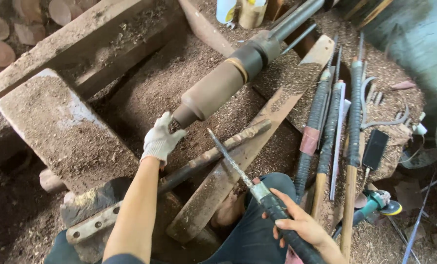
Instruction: The person measures a wooden cylinder mounted on a spinning lathe with a tape measure, then shapes its end with a hand-held chisel, re-measuring the workpiece as the shaping progresses.
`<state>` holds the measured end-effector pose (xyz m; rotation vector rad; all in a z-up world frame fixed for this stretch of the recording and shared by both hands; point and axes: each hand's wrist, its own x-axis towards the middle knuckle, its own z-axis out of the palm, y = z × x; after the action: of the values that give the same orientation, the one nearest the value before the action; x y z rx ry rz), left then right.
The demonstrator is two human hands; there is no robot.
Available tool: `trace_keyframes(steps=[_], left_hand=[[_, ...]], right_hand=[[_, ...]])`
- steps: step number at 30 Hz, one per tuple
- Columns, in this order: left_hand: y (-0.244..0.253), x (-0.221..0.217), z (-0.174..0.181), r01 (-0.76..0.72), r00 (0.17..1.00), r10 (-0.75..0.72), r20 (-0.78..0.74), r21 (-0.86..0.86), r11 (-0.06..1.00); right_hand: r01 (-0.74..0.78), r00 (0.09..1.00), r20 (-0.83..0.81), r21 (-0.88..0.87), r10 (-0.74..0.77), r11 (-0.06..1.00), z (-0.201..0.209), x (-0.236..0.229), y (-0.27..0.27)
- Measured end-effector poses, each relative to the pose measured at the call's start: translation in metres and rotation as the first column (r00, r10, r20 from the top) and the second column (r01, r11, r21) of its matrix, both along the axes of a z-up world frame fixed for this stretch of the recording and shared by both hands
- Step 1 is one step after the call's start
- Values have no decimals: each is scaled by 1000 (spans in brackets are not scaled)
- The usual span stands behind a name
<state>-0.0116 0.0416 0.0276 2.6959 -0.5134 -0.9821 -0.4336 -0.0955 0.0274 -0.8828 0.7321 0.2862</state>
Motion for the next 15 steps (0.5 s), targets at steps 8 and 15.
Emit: trace_keyframes(steps=[8, 15], left_hand=[[43, -41, -27, 36, 994, -51, -98, -149, 988], [48, -46, -40, -46, 999, 46, 4, 13, 999]], right_hand=[[222, 968, 109, 40, -225, 974, -22, -46, 11], [553, 600, 352, 466, -718, 690, -118, -86, -36]])
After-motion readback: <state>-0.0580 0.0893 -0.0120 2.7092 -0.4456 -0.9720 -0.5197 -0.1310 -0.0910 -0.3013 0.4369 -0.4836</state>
